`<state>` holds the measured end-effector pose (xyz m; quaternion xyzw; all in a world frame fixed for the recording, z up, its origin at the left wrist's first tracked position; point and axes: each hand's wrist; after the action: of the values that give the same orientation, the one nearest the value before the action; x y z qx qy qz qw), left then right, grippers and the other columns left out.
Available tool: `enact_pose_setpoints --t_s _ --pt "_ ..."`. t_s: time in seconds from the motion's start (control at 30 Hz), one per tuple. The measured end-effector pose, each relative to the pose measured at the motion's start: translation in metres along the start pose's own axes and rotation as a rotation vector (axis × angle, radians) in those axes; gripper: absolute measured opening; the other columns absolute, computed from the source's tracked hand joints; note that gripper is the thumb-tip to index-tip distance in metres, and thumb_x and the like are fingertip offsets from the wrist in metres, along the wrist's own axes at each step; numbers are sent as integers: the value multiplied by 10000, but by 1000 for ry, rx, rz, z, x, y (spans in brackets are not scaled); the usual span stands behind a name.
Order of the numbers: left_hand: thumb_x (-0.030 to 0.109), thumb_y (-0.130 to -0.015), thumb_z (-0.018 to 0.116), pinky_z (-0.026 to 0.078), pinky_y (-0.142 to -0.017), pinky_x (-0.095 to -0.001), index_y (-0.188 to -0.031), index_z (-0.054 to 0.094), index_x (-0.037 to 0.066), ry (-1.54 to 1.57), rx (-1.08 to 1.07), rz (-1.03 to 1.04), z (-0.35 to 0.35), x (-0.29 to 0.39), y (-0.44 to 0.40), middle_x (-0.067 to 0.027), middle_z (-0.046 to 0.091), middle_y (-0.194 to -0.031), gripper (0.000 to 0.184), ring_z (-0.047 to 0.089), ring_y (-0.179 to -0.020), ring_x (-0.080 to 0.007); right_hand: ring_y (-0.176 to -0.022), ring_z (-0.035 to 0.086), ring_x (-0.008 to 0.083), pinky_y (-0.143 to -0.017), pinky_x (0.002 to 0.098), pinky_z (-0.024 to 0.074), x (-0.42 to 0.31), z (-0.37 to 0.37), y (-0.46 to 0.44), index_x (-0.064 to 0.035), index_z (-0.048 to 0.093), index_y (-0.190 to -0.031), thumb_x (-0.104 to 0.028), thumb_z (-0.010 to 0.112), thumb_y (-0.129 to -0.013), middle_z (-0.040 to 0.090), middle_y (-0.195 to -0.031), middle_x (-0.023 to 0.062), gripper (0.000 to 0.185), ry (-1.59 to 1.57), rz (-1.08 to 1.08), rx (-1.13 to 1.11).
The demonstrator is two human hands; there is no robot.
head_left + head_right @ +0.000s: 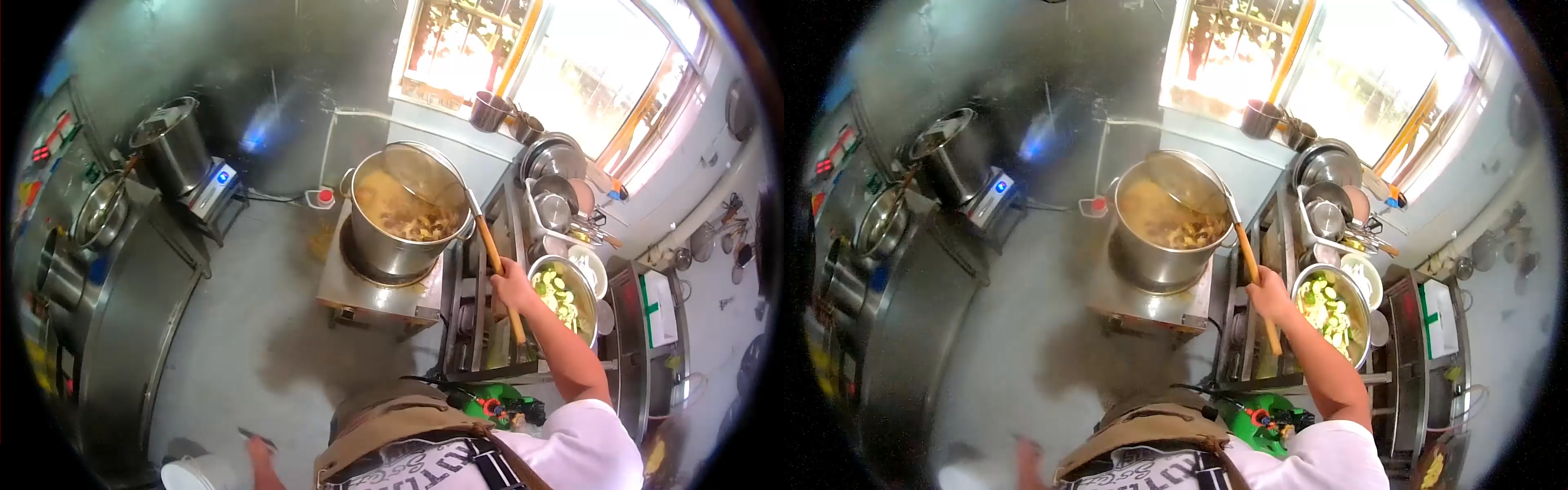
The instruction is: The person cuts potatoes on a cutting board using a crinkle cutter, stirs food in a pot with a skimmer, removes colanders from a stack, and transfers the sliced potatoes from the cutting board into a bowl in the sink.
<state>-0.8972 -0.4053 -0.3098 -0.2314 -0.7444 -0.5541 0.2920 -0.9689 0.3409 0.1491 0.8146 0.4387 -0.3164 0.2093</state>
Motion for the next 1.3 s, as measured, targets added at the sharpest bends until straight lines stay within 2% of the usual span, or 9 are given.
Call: enact_pose_setpoints --t_s 0.13,0.33,0.53,0.63,0.73,0.8,0.87,1.0,1.3 --pt "321 -941 478 431 -454 -340 -855 574 11 211 164 240 46 204 -72 -76 590 -716 336 562 -583 -178 -903 543 484 -769 469 463 -9 25 -5 29 460 -1141 -38 576 -792 575 -939 298 374 161 -67 80" --pt "307 -923 480 456 -515 -360 -842 583 1 -589 -71 468 123 357 -76 -72 586 -727 333 565 -628 -206 -875 549 486 -765 512 453 10 71 -31 23 381 -1088 -11 566 -795 552 -898 296 348 275 -45 -3" --pt "259 -882 505 491 -579 -389 -885 595 -18 -981 -247 555 122 279 -70 -161 611 -772 292 595 -658 -264 -862 586 414 -777 443 466 -38 46 -32 -3 455 -1208 -52 540 -806 591 -927 271 413 -60 294 -232" --pt "229 -864 521 496 -605 -394 -897 611 -11 -960 -345 232 115 237 -65 -170 623 -791 258 610 -686 -254 -644 563 206 -586 333 467 -40 20 -30 1 459 -1266 -44 503 -791 566 -749 95 479 -206 457 -323" --pt "211 -854 510 488 -622 -404 -853 626 -10 -1323 -581 759 98 210 -99 -177 625 -764 250 619 -698 -250 -501 437 84 -425 247 363 -56 -12 -30 -21 530 -1150 -29 537 -766 453 -646 -10 383 -662 763 -268" --pt "233 -852 508 480 -628 -415 -819 635 -15 -1270 -658 718 99 218 -121 -170 629 -739 281 627 -700 -252 -501 423 84 -420 246 345 -72 -22 -31 -36 544 -1069 -25 568 -749 449 -643 -12 321 -799 873 -213" --pt "272 -849 516 471 -635 -431 -841 641 -41 -867 -376 15 159 286 -117 -160 647 -742 337 630 -698 -266 -498 411 85 -416 249 326 -83 -23 -32 -44 547 -1005 -34 589 -739 448 -642 -8 270 -841 922 -195" --pt "274 -813 529 466 -610 -436 -786 613 -72 -929 -320 337 224 375 -172 -163 624 -714 357 606 -643 -304 -494 403 78 -423 244 329 -129 -16 -32 -37 550 -1046 -27 583 -750 438 -636 -20 299 -770 970 -92" --pt "225 -786 525 483 -499 -360 -797 594 -43 -606 -402 107 280 444 -201 -129 609 -705 277 599 -599 -229 -611 395 75 -531 231 354 -224 -15 -19 24 505 -1265 20 466 -760 433 -701 -5 506 79 643 36"
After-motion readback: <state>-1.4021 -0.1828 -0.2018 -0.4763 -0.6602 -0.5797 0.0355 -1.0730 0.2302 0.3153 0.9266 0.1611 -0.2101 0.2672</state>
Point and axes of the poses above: each hand's wrist, its own y-axis away from the middle knuckle, its own z-axis out of the palm, x = y × z
